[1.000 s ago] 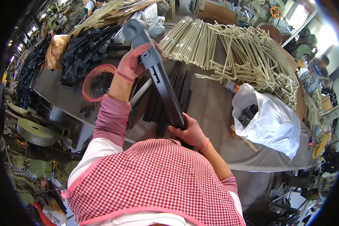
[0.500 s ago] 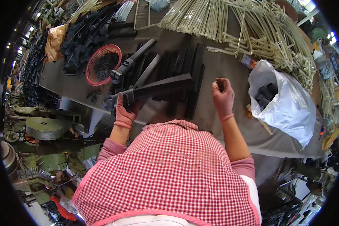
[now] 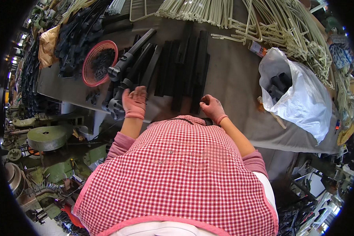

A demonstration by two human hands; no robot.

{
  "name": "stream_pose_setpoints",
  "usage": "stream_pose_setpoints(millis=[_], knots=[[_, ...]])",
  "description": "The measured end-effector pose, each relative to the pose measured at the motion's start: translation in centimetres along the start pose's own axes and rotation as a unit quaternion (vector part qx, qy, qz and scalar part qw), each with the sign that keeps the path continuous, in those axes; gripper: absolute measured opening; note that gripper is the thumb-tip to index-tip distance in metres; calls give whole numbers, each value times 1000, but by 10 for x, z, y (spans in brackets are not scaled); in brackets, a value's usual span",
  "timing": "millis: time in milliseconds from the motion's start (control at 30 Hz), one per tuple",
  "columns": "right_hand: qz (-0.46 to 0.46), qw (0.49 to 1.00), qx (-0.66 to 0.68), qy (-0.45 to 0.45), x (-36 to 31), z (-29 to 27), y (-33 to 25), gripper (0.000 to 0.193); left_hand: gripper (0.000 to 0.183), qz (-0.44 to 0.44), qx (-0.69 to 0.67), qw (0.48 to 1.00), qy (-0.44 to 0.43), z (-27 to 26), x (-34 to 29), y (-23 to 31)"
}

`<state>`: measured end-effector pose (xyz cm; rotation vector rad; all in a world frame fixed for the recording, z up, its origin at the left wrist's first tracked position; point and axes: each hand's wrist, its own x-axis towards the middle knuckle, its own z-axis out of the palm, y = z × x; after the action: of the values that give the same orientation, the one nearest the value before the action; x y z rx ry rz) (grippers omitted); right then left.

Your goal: The person repeatedly picks up black plastic rods and gray plastic caps, aligns and inserts the caps into the rods, and places the assembled units on a table. The person also uses a green machine to press or secure the caps onto the rods. The process is repeated multiple times with similar parts.

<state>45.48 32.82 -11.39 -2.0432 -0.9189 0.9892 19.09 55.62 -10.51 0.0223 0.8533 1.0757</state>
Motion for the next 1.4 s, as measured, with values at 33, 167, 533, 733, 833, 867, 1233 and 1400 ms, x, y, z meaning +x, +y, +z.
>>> stream_pose_setpoints(millis=[33,167,533,733,833,867,1233,1400], knots=[[13,1000,-10,-7,0,1,2,33,28,-54,26,997,-53,-2,4,-15],[32,999,-17,-14,-1,5,9,33,47,171,700,687,-97,3,37,-90],[48,999,15,12,-21,-9,37,34,113,132,934,332,-24,50,58,-116],[35,995,68,70,-1,-34,40,31,98,99,945,313,-13,33,105,-109],[3,994,30,102,0,-63,31,27,53,-17,802,587,-112,45,102,-89],[-5,994,15,113,1,-75,24,27,46,10,786,603,-140,54,90,-87],[-257,917,-153,263,-36,-167,-3,56,34,-238,720,306,-575,275,-79,-214],[-110,842,433,303,-59,-145,81,15,49,129,671,100,-723,294,-64,-439]])
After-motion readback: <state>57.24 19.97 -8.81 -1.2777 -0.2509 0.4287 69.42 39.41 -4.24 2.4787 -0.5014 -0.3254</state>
